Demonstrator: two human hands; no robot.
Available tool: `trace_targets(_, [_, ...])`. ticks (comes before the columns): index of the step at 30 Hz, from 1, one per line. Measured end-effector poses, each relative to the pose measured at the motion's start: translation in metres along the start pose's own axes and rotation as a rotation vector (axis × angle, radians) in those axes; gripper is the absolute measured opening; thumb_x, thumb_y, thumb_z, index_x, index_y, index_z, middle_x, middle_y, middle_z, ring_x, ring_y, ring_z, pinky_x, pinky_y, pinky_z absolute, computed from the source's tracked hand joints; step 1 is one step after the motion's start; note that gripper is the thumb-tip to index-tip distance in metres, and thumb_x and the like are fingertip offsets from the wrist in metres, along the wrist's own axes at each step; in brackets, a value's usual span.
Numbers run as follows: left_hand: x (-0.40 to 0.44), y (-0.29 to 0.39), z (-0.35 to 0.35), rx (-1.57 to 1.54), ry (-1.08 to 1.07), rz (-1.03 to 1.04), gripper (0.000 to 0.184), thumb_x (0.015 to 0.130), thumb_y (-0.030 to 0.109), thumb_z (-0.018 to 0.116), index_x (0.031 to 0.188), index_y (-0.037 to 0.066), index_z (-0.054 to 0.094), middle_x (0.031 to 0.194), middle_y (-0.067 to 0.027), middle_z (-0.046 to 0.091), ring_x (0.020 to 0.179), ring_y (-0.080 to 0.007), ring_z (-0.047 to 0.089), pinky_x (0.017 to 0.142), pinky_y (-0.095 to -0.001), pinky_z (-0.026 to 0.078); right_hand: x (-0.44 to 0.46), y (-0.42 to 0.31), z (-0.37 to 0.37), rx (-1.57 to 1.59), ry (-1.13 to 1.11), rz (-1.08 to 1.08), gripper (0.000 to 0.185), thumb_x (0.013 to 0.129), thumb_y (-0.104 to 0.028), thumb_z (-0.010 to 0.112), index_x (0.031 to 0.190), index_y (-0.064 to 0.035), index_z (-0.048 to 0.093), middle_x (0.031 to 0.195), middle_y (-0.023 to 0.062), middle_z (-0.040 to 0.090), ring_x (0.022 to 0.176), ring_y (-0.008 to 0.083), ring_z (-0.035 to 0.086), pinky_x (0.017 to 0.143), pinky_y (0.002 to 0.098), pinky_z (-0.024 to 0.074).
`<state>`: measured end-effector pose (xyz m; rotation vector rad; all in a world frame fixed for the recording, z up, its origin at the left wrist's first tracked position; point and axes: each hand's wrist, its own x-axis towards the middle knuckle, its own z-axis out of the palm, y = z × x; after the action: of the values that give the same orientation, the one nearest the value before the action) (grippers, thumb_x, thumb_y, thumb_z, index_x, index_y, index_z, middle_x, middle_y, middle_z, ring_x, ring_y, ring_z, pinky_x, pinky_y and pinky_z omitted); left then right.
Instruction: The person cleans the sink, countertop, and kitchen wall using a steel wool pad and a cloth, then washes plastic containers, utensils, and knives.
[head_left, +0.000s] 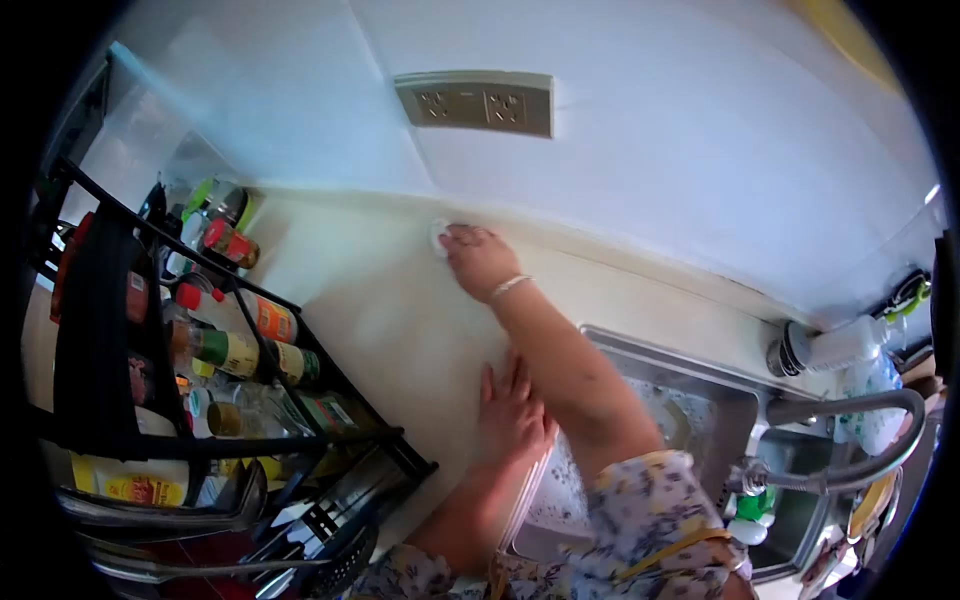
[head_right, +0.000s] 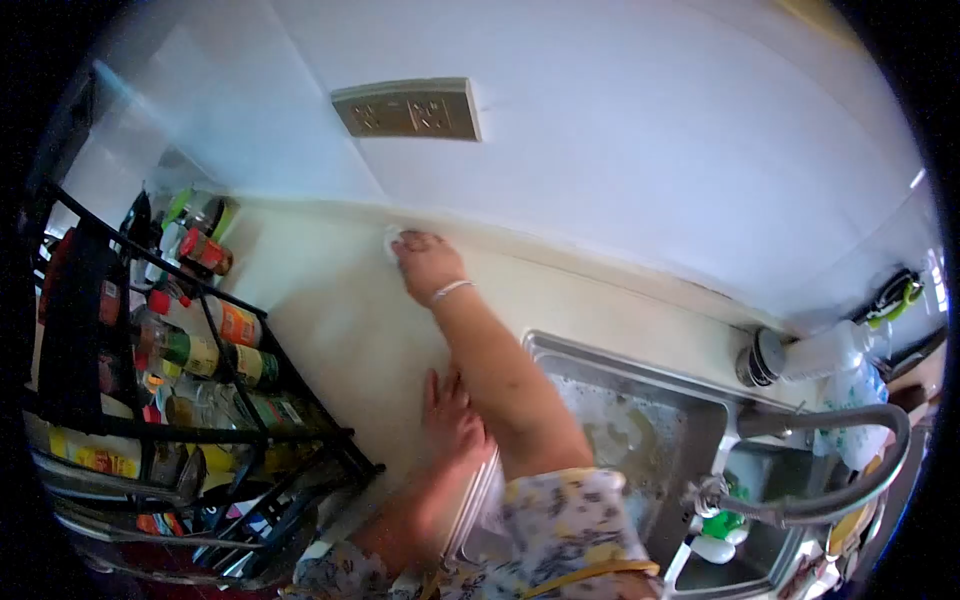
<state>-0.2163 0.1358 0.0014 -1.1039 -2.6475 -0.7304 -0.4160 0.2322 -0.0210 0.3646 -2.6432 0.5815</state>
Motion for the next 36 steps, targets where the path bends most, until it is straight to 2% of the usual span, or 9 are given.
trace_targets(6, [0.002, 0.014, -0.002, 0.172, -0.03, -0.176, 0.048, 0.094, 0.023, 0.038, 0.136, 0.0, 0.034, 0.143, -0.0173, 0.031, 0.132, -0.0339, 0.03, 0.107, -0.0508, 0.024, -0.12, 0.022, -0.08, -0.054, 0.181, 0.194, 0.034, 0.078, -0.01, 0.053, 0.111, -0.0088, 0.061, 0.123, 0.0086, 0.055, 0.116, 0.0257, 0.049, 0.098, 0.0385, 0.0391])
trace_targets(11, [-0.008, -0.009, 0.016, -0.285, 0.501, -0.304, 0.054, 0.095, 0.03, 0.036, 0.14, 0.0, 0.028, 0.142, -0.0183, 0.034, 0.129, -0.0349, 0.036, 0.106, -0.0424, 0.029, -0.188, -0.042, -0.079, 0.089, 0.1, 0.035, 0.036, 0.076, -0.006, 0.052, 0.111, -0.0043, 0.06, 0.123, 0.0102, 0.055, 0.117, 0.0267, 0.048, 0.099, 0.0382, 0.0378])
trace_targets(16, [-0.033, 0.03, 0.013, -0.343, 0.144, -0.203, 0.044, 0.095, 0.026, 0.038, 0.134, 0.005, 0.041, 0.139, -0.0166, 0.04, 0.128, -0.0334, 0.038, 0.106, -0.0396, 0.031, -0.298, -0.099, -0.125, 0.257, -0.094, 0.079, 0.038, 0.071, -0.002, 0.056, 0.109, -0.0016, 0.061, 0.119, 0.0113, 0.057, 0.113, 0.0284, 0.051, 0.094, 0.0364, 0.0439])
trace_targets(19, [-0.058, 0.095, 0.007, -0.375, 0.087, -0.073, 0.04, 0.095, 0.022, 0.043, 0.13, 0.004, 0.045, 0.134, -0.0157, 0.046, 0.124, -0.0321, 0.043, 0.104, -0.0376, 0.033, -0.402, -0.074, -0.105, 0.766, -0.001, 0.666, 0.022, 0.079, -0.003, 0.054, 0.099, -0.0034, 0.064, 0.103, 0.0131, 0.062, 0.093, 0.0292, 0.059, 0.082, 0.0352, 0.0479])
trace_targets(21, [-0.074, 0.12, 0.037, -0.669, 0.017, -0.206, 0.039, 0.096, 0.024, 0.043, 0.13, 0.004, 0.046, 0.133, -0.0141, 0.047, 0.124, -0.028, 0.044, 0.104, -0.0347, 0.033, -0.45, -0.033, -0.104, 0.812, -0.069, 1.111, 0.022, 0.082, -0.006, 0.052, 0.1, -0.0051, 0.064, 0.098, 0.0133, 0.063, 0.09, 0.0275, 0.06, 0.079, 0.034, 0.0476])
trace_targets(28, [-0.101, 0.138, 0.119, -1.576, -0.356, -1.446, 0.071, 0.09, 0.044, 0.05, 0.144, 0.01, 0.02, 0.149, -0.0134, 0.018, 0.13, -0.0354, 0.032, 0.094, -0.057, 0.039, -0.508, 0.037, -0.046, -0.495, -0.493, 0.773, 0.022, 0.082, -0.018, 0.054, 0.094, -0.002, 0.064, 0.083, 0.0173, 0.065, 0.082, 0.0327, 0.062, 0.073, 0.0402, 0.049])
trace_targets(31, [-0.118, 0.134, 0.151, -1.585, -0.386, -1.541, 0.071, 0.089, 0.045, 0.051, 0.143, 0.009, 0.021, 0.149, -0.0133, 0.019, 0.129, -0.0373, 0.032, 0.093, -0.0589, 0.039, -0.503, 0.022, -0.026, -0.04, -0.347, 0.594, 0.022, 0.082, -0.019, 0.054, 0.094, -0.0023, 0.063, 0.085, 0.0189, 0.065, 0.078, 0.0345, 0.063, 0.072, 0.0433, 0.0492])
trace_targets(33, [-0.114, 0.14, 0.158, -1.535, -0.395, -1.614, 0.056, 0.092, 0.041, 0.047, 0.136, 0.009, 0.033, 0.142, -0.0127, 0.032, 0.125, -0.0346, 0.036, 0.091, -0.0545, 0.041, -0.479, 0.02, -0.078, 0.373, -0.205, 1.261, 0.024, 0.081, -0.016, 0.054, 0.099, -0.0014, 0.062, 0.087, 0.0198, 0.066, 0.08, 0.0357, 0.064, 0.077, 0.0439, 0.0488])
trace_targets(36, [-0.111, 0.136, 0.189, -1.566, -0.423, -1.638, 0.069, 0.089, 0.046, 0.05, 0.138, 0.002, 0.028, 0.143, -0.016, 0.032, 0.122, -0.0341, 0.042, 0.093, -0.0561, 0.04, -0.454, 0.0, -0.118, 0.562, -0.103, 1.259, 0.028, 0.08, -0.011, 0.056, 0.106, -0.0029, 0.061, 0.098, 0.0216, 0.064, 0.092, 0.0364, 0.062, 0.082, 0.0416, 0.0481])
